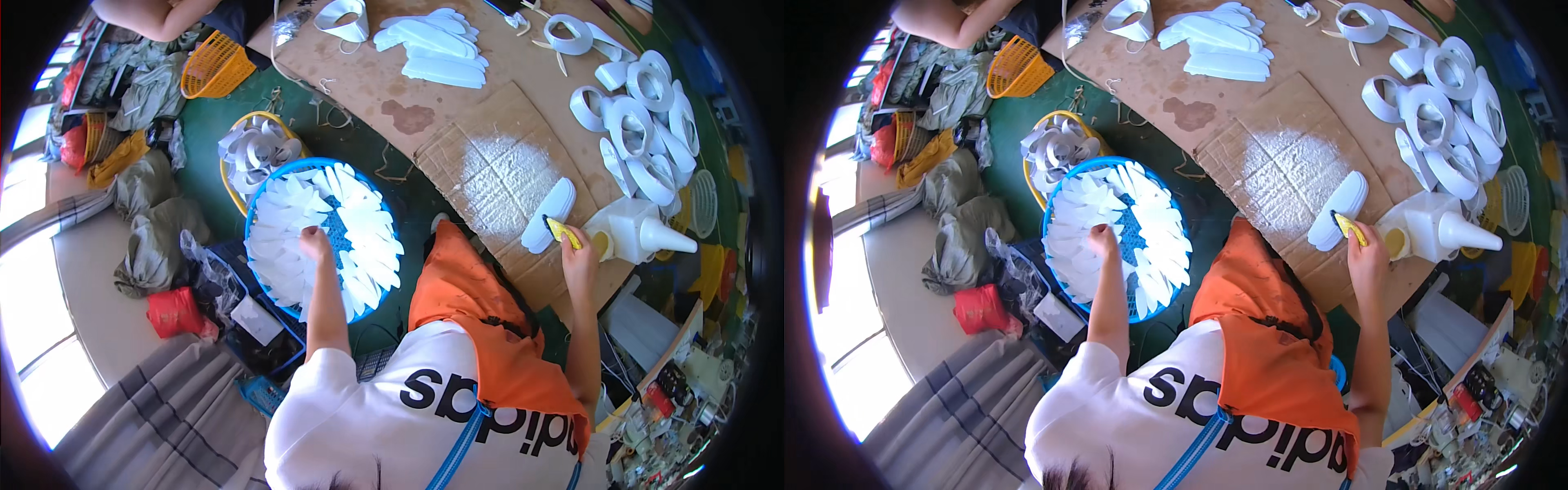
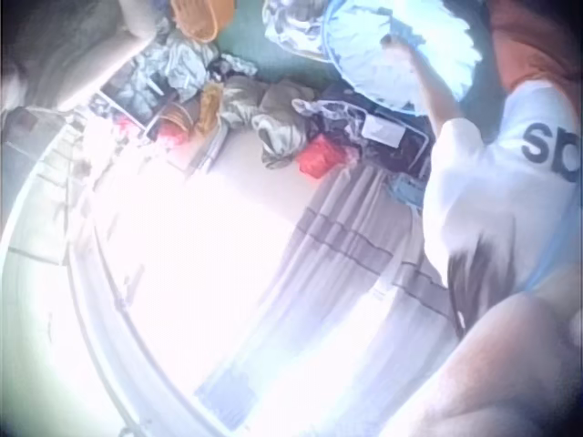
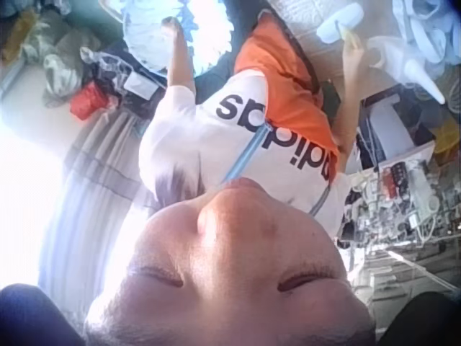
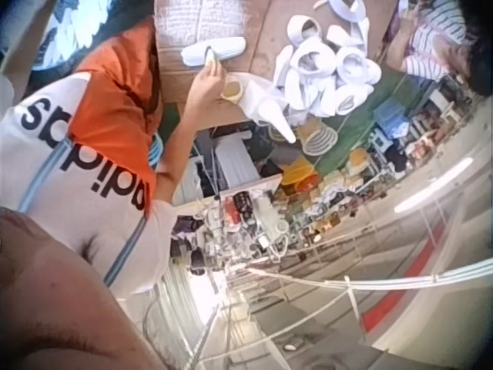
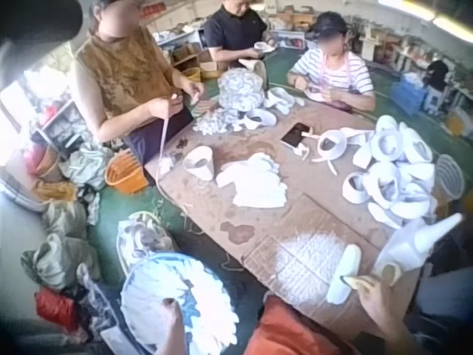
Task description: The person takes shoe components from a basket, applies glue to them using an applicator dipped into a glue dispenser, and places them onto a piece of cardboard.
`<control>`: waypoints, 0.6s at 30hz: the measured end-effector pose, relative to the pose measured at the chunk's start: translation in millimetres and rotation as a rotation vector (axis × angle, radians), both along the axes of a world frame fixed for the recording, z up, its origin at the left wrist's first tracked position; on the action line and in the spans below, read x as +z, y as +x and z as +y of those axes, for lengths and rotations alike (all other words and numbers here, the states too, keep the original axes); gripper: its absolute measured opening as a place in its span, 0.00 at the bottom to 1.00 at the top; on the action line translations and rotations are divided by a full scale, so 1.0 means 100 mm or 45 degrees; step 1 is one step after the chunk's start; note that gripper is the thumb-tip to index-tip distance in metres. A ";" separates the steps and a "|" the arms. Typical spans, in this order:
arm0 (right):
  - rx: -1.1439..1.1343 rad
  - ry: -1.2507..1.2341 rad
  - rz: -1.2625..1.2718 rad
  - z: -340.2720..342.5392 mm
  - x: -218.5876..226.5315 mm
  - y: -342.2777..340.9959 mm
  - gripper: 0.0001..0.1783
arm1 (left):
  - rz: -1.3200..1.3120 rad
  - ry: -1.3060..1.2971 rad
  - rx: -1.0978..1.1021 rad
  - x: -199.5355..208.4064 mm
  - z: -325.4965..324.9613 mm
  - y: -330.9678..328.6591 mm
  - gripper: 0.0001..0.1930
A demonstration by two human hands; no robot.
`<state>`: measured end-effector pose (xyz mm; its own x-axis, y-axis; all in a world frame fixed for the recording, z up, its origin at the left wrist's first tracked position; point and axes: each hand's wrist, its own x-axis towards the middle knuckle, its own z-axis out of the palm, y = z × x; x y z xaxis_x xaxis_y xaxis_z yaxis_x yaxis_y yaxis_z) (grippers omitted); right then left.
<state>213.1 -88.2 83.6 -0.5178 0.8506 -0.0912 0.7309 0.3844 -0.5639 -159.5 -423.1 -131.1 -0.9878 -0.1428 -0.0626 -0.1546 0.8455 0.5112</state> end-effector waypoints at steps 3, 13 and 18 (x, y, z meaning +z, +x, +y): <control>-0.013 0.011 -0.040 -0.06 0.05 -0.04 0.11 | -0.320 -0.152 -0.286 -0.57 0.27 -0.01 0.13; 0.127 0.277 0.085 0.42 -0.46 -0.02 0.10 | 0.001 0.677 -1.612 1.29 2.80 1.12 0.14; 0.433 0.032 0.233 -0.32 -0.27 0.33 0.08 | 0.118 0.321 -2.603 1.52 3.86 1.89 0.24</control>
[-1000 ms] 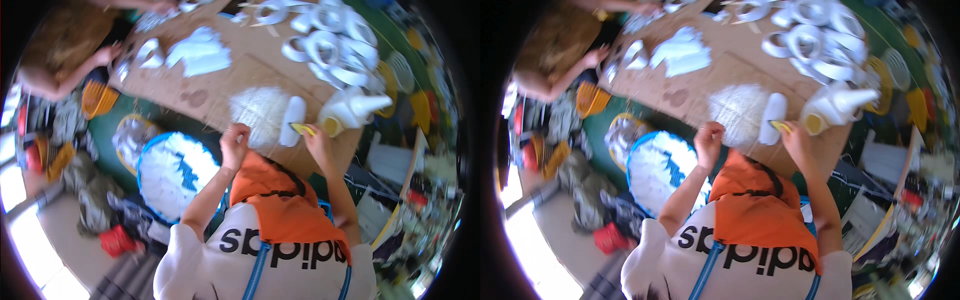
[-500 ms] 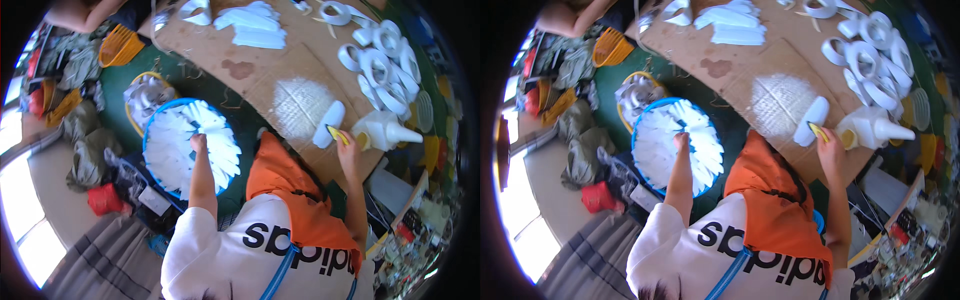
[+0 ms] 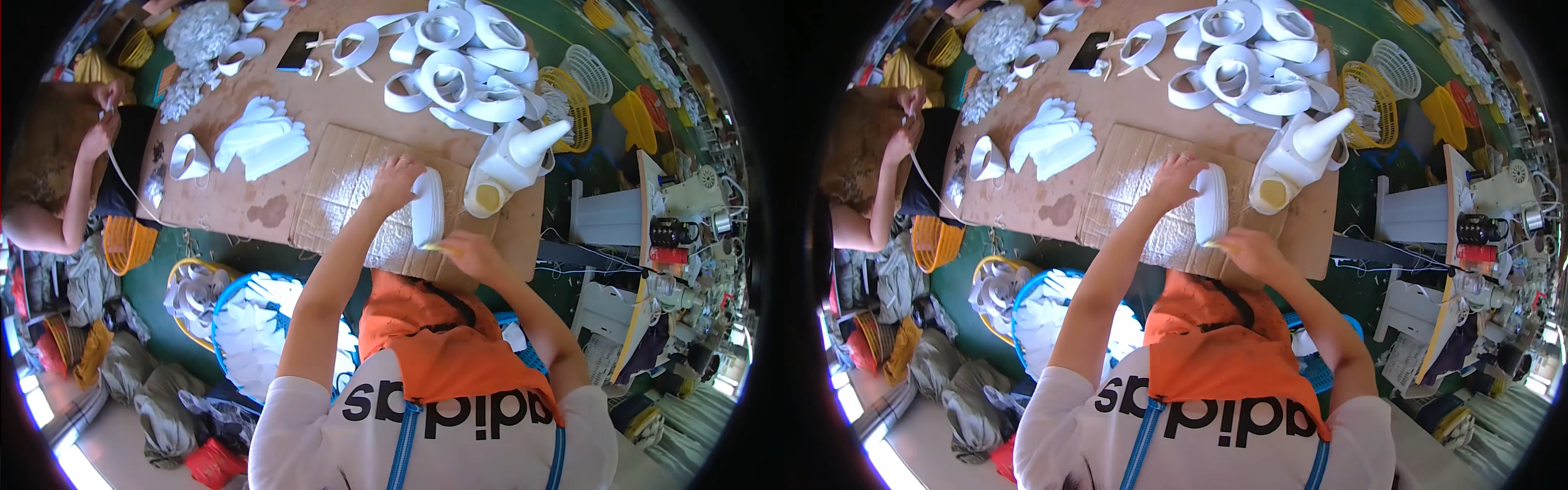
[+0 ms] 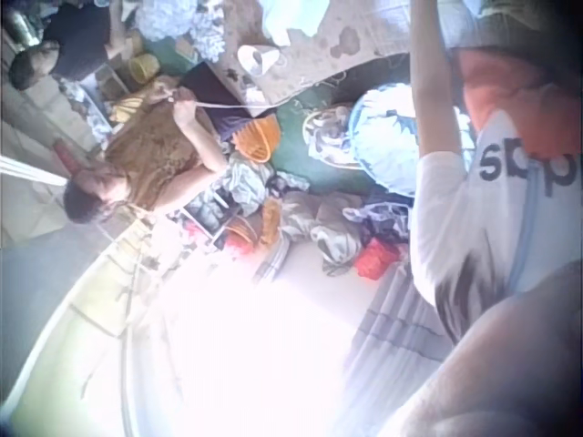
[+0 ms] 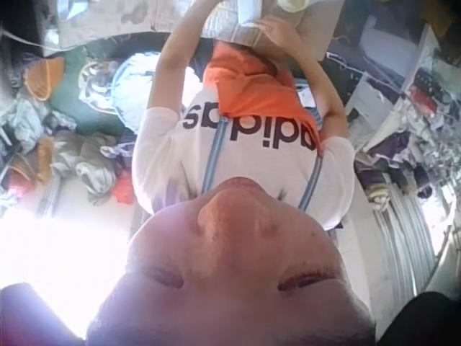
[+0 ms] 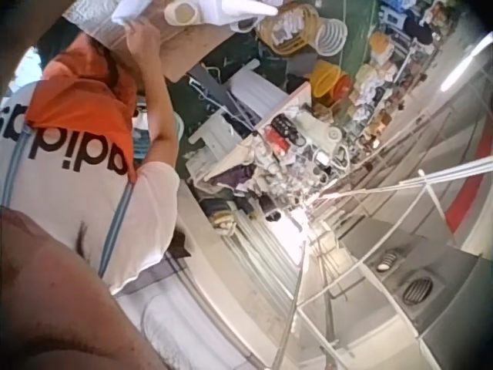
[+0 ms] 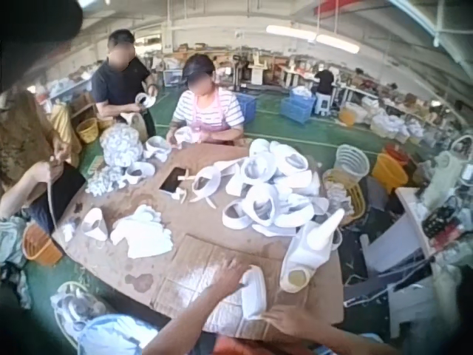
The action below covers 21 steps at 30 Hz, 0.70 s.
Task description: The person takes shoe components from a basket, applies glue to them using an applicator dipped into a glue dispenser, and places them onto a piece of cardboard.
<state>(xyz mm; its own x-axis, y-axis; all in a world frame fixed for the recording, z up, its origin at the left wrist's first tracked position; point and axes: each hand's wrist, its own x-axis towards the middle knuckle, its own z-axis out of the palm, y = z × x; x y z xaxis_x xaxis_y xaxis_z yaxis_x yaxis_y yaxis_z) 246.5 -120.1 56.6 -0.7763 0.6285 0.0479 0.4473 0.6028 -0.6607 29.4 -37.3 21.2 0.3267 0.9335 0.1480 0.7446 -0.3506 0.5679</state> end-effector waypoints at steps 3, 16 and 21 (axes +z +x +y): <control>-0.985 0.017 -0.074 0.11 0.19 0.36 0.10 | 0.275 -0.332 -0.137 0.10 0.22 0.10 0.26; -0.836 -0.863 0.550 0.30 0.25 0.02 0.11 | -0.254 0.414 0.089 0.23 -1.15 -0.06 0.10; -0.776 0.192 0.140 0.86 -0.20 -0.50 0.09 | -0.071 0.444 -0.039 -0.33 -1.33 0.07 0.10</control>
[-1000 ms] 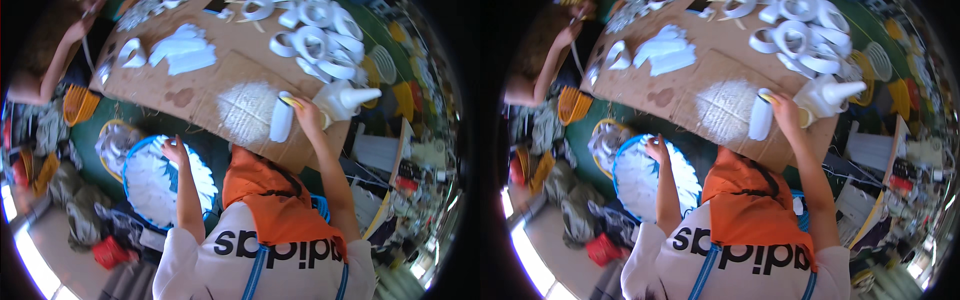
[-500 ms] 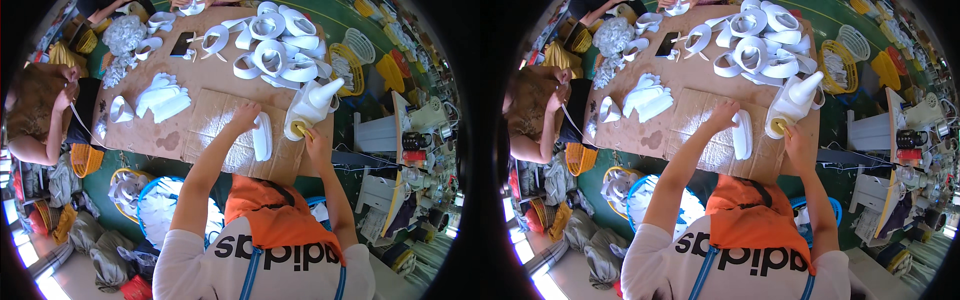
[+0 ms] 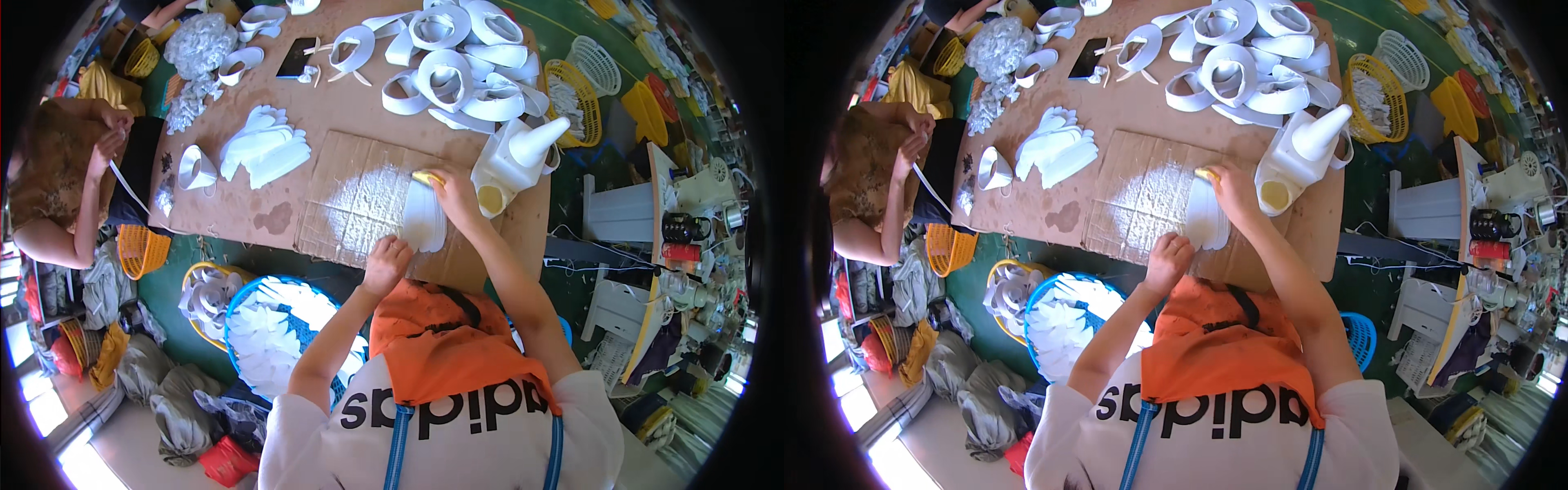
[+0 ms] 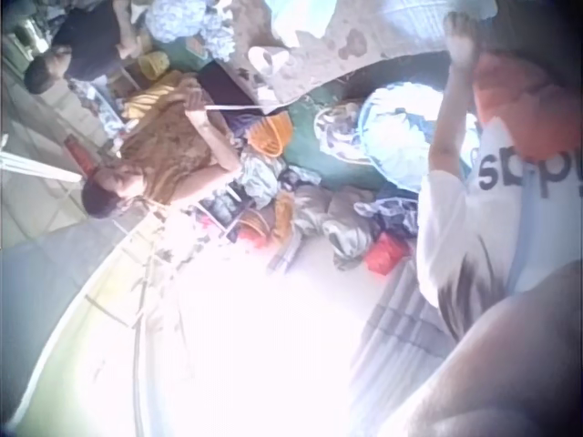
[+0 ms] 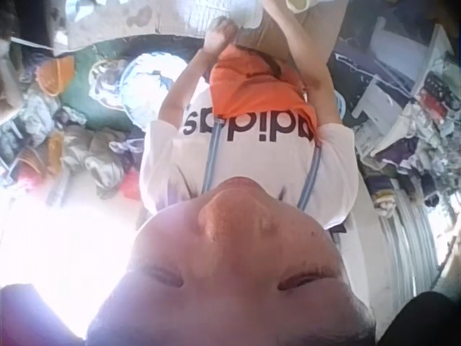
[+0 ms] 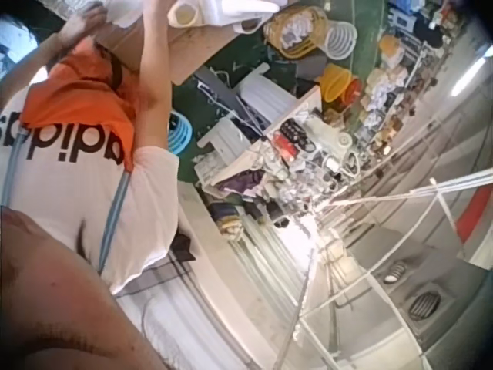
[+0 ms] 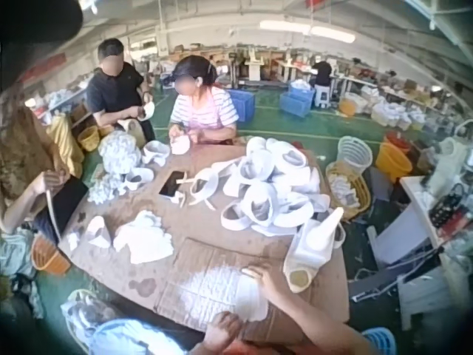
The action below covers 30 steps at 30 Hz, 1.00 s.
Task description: The person takes shoe components from a basket, applies glue to them using an applicator dipped into a glue dispenser, and places them onto a piece of cardboard.
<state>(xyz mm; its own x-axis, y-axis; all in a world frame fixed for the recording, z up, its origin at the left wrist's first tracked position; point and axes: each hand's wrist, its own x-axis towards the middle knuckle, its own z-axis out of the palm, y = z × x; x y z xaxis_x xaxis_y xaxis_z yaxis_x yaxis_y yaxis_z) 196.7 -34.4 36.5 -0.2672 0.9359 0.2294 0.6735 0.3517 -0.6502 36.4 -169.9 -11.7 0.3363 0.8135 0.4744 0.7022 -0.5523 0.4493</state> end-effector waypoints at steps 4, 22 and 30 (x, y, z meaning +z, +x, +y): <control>0.618 -0.192 -0.340 -0.54 0.09 0.17 0.08 | 0.044 -0.125 0.315 -0.04 -0.07 -0.01 0.12; 0.280 -0.468 -0.327 -0.41 0.31 0.30 0.11 | -0.902 -0.404 2.286 -0.47 -2.60 -1.57 0.02; 0.184 -0.126 -0.313 0.00 0.12 0.16 0.09 | 0.117 -1.289 1.707 -1.30 -2.14 -1.29 0.15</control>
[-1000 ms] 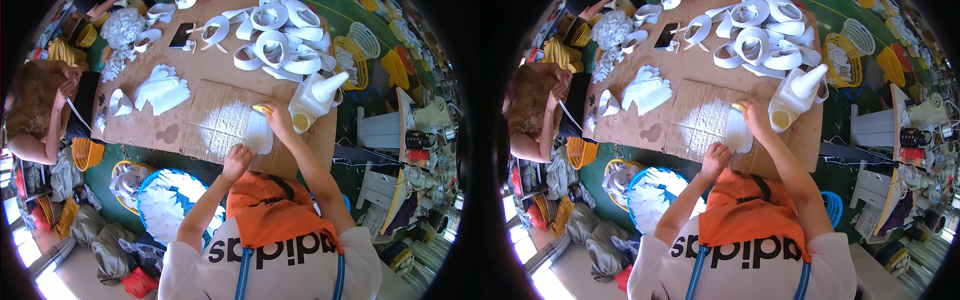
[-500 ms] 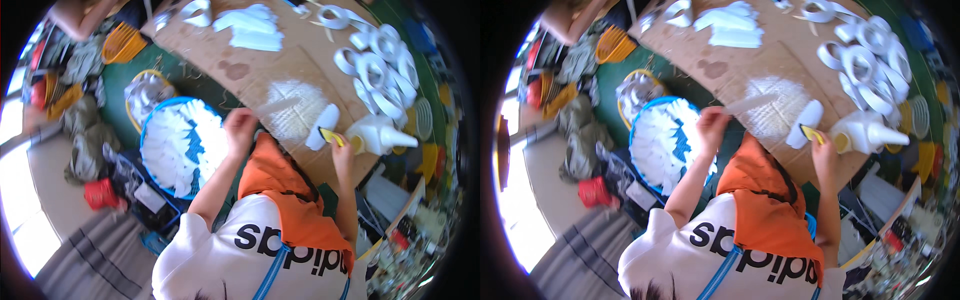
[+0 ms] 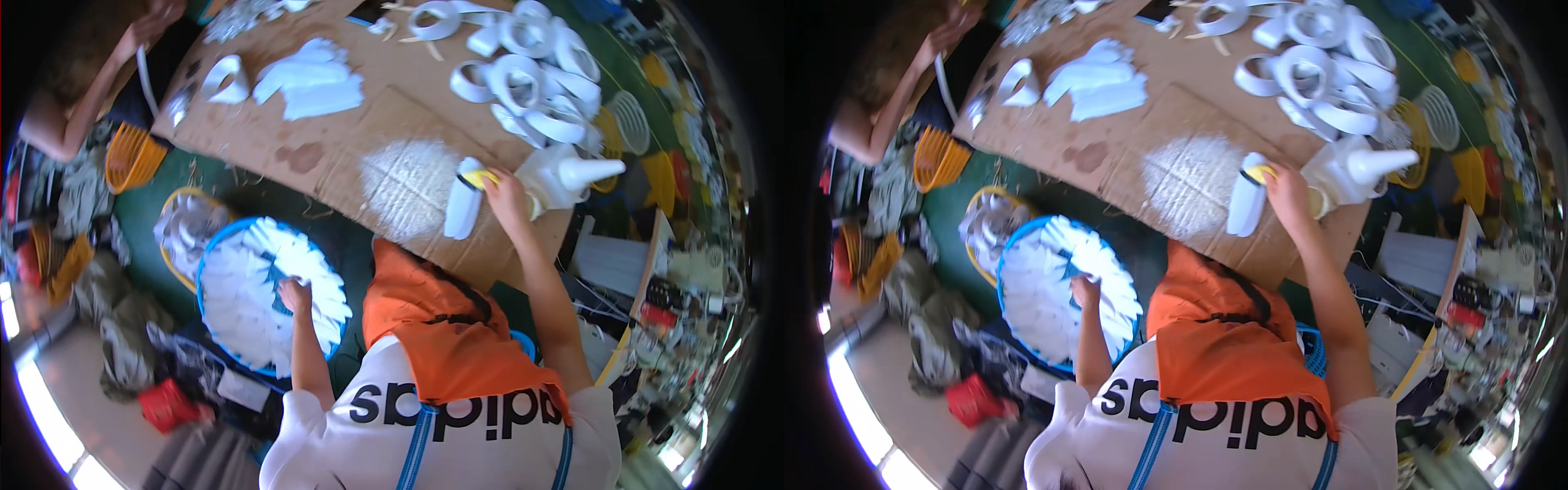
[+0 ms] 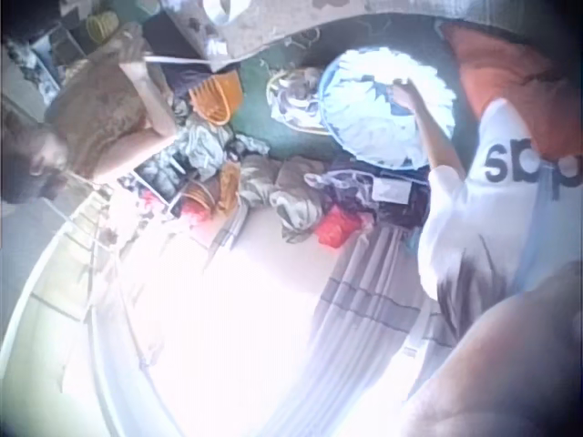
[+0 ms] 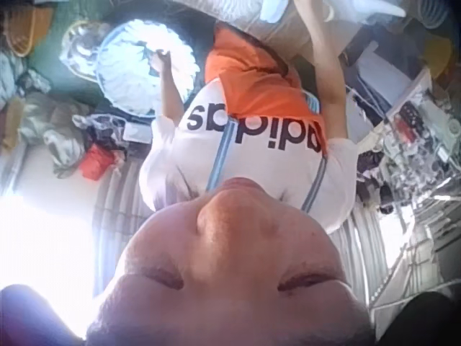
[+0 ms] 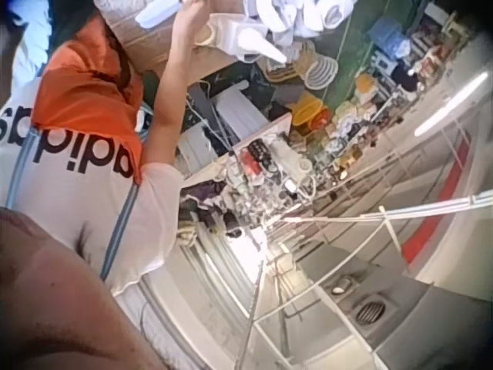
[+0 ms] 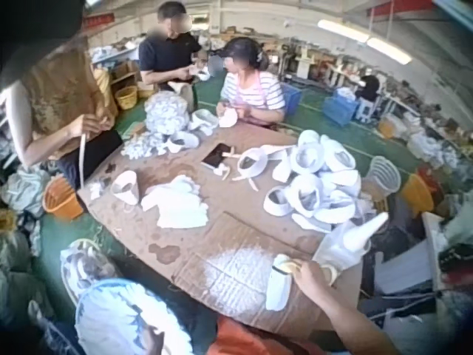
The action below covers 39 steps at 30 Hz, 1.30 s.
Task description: The person takes shoe components from a basket, applies glue to them using an applicator dipped into a glue dispenser, and places them onto a piece of cardboard.
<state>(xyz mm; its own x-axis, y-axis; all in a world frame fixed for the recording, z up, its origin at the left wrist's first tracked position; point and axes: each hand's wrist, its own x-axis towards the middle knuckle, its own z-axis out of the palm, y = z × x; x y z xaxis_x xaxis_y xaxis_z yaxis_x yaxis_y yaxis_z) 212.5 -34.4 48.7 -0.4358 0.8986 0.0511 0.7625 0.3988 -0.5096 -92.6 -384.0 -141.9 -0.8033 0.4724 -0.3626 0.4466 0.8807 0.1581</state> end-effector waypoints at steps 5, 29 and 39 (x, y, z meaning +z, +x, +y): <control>0.257 0.121 0.017 -0.15 -0.09 -0.03 0.08 | -0.102 1.174 -0.738 1.50 2.13 0.47 0.12; -0.177 -0.833 0.759 -0.50 0.20 0.31 0.11 | -0.103 1.255 -1.595 1.51 2.10 1.19 0.11; 0.454 -0.397 0.275 -0.63 0.13 0.14 0.08 | -0.078 1.161 -1.446 1.29 2.06 1.21 0.17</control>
